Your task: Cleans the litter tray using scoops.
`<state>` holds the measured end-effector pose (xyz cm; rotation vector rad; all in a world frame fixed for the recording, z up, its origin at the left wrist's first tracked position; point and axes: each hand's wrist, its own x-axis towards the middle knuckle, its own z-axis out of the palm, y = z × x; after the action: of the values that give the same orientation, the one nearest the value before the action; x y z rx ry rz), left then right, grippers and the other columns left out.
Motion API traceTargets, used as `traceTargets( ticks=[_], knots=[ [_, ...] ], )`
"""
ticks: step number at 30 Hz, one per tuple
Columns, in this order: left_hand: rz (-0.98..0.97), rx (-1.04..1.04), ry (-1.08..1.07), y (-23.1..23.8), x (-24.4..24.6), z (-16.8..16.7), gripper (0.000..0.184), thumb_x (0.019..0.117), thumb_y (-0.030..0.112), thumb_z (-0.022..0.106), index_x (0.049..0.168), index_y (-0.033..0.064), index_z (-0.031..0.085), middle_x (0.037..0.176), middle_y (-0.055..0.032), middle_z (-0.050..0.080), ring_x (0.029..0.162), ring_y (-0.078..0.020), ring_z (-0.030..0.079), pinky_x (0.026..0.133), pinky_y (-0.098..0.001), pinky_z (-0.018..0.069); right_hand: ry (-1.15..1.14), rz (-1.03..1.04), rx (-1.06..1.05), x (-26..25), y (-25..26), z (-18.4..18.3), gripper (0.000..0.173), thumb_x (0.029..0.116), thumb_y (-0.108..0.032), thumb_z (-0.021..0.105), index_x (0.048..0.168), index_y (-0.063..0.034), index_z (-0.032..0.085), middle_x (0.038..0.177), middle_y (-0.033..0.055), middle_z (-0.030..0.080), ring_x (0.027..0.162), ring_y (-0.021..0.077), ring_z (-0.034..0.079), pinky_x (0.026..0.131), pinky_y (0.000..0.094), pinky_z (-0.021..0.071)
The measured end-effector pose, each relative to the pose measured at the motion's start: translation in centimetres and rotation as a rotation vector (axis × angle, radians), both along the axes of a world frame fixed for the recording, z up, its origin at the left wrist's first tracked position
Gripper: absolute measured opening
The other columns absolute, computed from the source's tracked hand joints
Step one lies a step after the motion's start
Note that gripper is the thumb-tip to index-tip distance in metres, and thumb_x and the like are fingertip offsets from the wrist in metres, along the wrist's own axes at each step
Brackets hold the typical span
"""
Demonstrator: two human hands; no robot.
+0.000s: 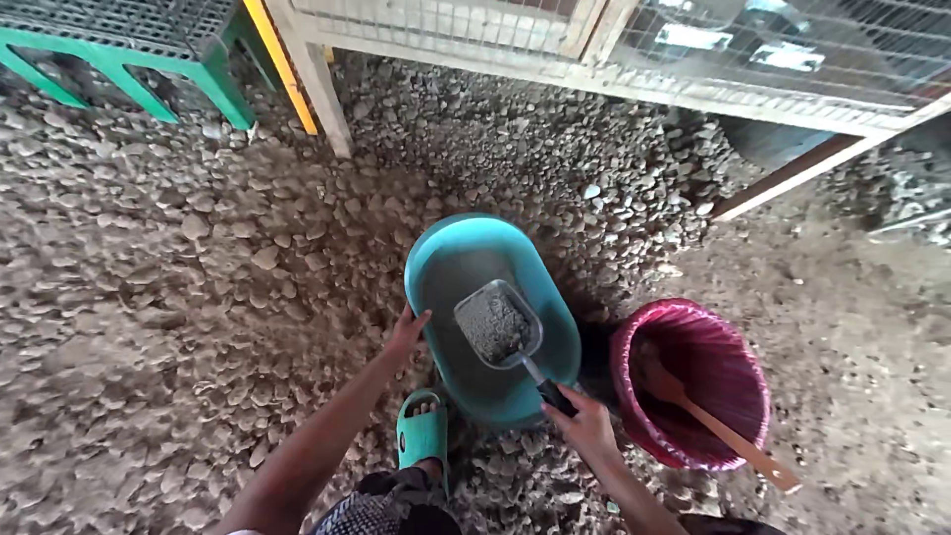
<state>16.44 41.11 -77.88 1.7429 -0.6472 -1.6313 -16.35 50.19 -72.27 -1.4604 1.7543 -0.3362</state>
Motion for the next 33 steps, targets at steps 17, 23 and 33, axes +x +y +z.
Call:
traceTargets(
  ticks=[17, 23, 33],
  knots=[
    [0.006, 0.26, 0.324, 10.9, -7.7, -2.1, 0.071, 0.0996, 0.005, 0.063, 0.156, 0.0049, 0.021, 0.136, -0.0221, 0.056, 0.111, -0.0299, 0.066, 0.088, -0.0446, 0.0587, -0.063, -0.064, 0.134, -1.6, 0.6, -0.3, 0.041, 0.0881, -0.018, 0.079, 0.125, -0.0017, 0.071, 0.099, 0.0159, 0.076, 0.079, 0.0247, 0.072, 0.075, 0.0453, 0.0591],
    [0.037, 0.281, 0.331, 10.6, -7.7, -3.2, 0.071, 0.0973, 0.001, 0.065, 0.155, 0.0053, 0.023, 0.136, -0.0214, 0.056, 0.114, -0.029, 0.064, 0.092, -0.0437, 0.0566, -0.072, -0.068, 0.098, -1.5, 0.7, -0.1, 0.041, 0.0872, -0.016, 0.08, 0.124, -0.0003, 0.072, 0.098, 0.0157, 0.076, 0.077, 0.0234, 0.072, 0.073, 0.0435, 0.0594],
    [0.145, 0.313, 0.345, 9.4, -8.5, -1.2, 0.058, 0.0993, -0.004, 0.056, 0.15, 0.0043, 0.03, 0.126, -0.0195, 0.06, 0.104, -0.026, 0.065, 0.084, -0.0415, 0.0567, 0.006, -0.04, 0.075, -1.4, 1.9, -0.9, 0.042, 0.0874, -0.02, 0.08, 0.124, -0.0006, 0.072, 0.1, 0.0184, 0.076, 0.089, 0.0307, 0.074, 0.085, 0.0516, 0.0577]
  ],
)
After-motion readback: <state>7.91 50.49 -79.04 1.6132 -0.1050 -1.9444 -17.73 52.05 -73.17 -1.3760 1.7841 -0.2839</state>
